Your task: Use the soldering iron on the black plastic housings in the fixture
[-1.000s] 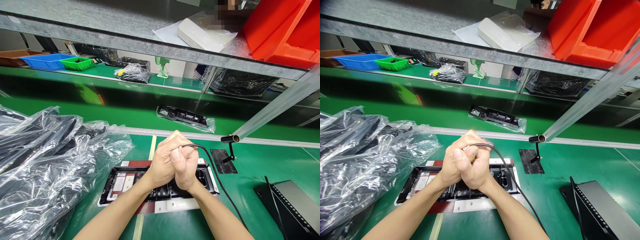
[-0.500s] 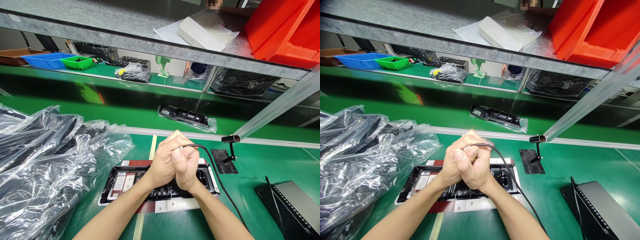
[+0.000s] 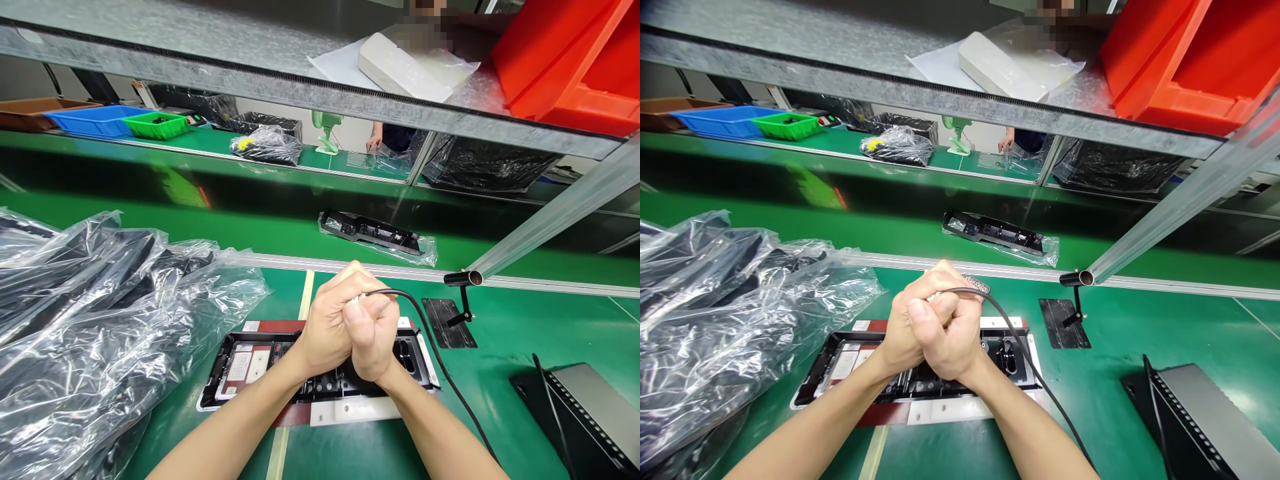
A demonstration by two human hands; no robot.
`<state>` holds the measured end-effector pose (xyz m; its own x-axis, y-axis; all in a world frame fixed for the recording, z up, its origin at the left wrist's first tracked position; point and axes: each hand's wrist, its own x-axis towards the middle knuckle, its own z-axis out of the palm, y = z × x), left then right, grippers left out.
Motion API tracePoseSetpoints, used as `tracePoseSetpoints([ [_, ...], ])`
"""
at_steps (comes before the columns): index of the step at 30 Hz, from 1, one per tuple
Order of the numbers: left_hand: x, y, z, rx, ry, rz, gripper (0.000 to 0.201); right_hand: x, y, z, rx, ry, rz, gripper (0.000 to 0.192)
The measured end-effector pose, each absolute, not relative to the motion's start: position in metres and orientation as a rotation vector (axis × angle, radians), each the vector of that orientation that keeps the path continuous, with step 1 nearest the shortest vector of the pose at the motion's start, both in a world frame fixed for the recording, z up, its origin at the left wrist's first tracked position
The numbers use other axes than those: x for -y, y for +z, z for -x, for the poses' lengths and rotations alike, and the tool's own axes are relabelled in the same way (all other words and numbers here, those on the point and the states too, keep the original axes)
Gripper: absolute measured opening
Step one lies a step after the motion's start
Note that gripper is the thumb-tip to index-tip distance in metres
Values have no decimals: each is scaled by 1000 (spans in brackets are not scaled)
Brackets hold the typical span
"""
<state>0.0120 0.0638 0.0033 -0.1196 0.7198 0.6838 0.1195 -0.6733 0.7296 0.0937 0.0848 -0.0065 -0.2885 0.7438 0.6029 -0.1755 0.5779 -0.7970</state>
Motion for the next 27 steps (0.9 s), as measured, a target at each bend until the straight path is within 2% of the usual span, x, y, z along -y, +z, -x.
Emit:
tracePoseSetpoints([
  [27, -64, 3, -13, -943, 1856, -1704, 22, -84, -5, -94, 1634, 985, 525, 43],
])
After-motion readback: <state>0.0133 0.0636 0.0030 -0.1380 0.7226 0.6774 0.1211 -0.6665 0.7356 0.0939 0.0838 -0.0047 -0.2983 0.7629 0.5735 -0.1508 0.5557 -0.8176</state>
